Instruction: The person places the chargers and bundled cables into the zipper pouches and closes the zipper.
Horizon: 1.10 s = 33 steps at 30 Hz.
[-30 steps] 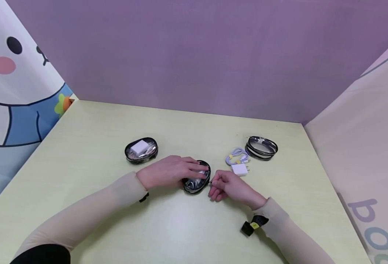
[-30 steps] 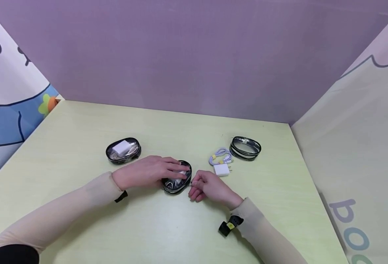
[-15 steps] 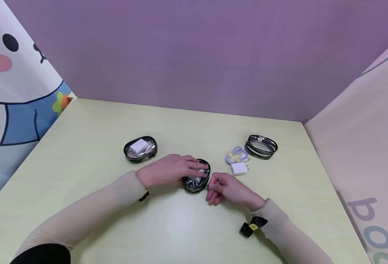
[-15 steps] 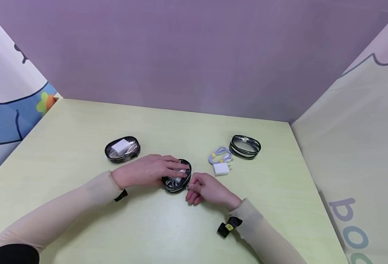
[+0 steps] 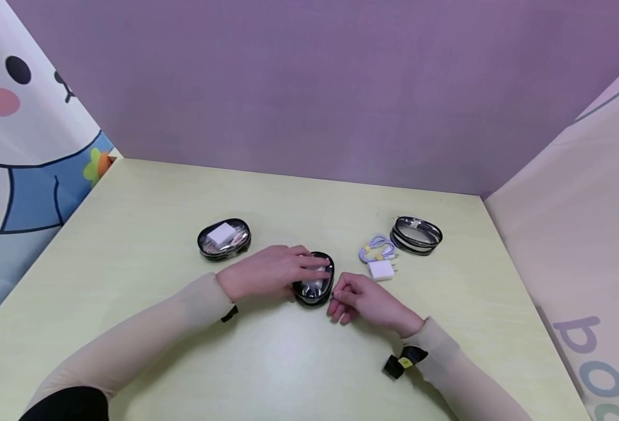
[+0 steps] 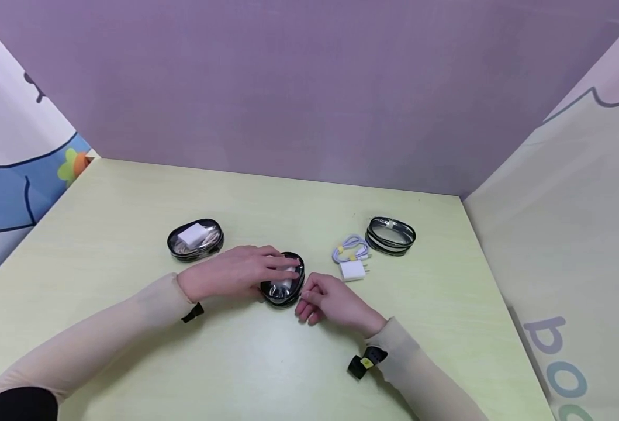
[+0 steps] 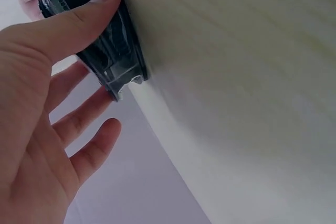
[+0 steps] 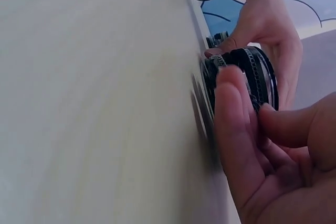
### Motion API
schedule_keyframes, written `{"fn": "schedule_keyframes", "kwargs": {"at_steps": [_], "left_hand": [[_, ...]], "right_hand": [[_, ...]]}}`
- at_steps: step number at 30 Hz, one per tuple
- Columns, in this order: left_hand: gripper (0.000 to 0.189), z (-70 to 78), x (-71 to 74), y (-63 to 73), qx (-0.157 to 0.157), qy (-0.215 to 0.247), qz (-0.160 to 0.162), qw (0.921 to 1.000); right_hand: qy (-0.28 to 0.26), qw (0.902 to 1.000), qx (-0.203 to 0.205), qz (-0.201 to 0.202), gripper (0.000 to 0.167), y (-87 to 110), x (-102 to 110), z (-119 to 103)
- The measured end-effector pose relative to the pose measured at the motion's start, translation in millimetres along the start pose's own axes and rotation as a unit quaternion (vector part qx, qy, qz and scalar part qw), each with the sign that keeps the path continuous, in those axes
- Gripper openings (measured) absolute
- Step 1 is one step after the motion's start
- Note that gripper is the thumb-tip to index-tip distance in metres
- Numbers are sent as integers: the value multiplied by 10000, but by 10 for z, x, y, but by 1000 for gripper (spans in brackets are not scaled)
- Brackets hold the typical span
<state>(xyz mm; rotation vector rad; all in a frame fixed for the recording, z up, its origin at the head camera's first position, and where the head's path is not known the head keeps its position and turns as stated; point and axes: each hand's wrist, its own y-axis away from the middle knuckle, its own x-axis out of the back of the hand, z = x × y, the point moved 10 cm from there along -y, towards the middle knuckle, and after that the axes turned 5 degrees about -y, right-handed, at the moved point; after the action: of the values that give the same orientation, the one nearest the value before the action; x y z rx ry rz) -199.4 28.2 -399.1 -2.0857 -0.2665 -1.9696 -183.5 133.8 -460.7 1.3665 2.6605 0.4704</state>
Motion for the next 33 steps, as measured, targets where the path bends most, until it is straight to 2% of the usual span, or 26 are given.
{"fn": "schedule_keyframes", "kwargs": {"at_steps": [4,8,12,16,22,26,33], "left_hand": [[73,-39,47,21,150,-138,119,9997],[70,-59,71,38,195,-280,185,9992],[59,-55,80,43,121,-401,295,9987],[53,-32,85,37,-41,-168,356,9992],[53,-3,56,31,-170,132,209,9995],[53,-14,42,13,-77,124,140,9998],[52,-34,71,-2,25,143,208,9997]], "right_hand": [[98,9991,136,378,12,-10,119,-22],[147,9971,94,736,11,-31,216,-6],[229,9943,66,1042,10,-56,278,-5],[308,9922,42,1204,9,-83,311,-12],[378,9922,-1,1189,8,-97,316,-19],[488,9936,-21,1016,9,-84,303,-30],[811,9931,-64,839,12,-42,312,-51]]}}
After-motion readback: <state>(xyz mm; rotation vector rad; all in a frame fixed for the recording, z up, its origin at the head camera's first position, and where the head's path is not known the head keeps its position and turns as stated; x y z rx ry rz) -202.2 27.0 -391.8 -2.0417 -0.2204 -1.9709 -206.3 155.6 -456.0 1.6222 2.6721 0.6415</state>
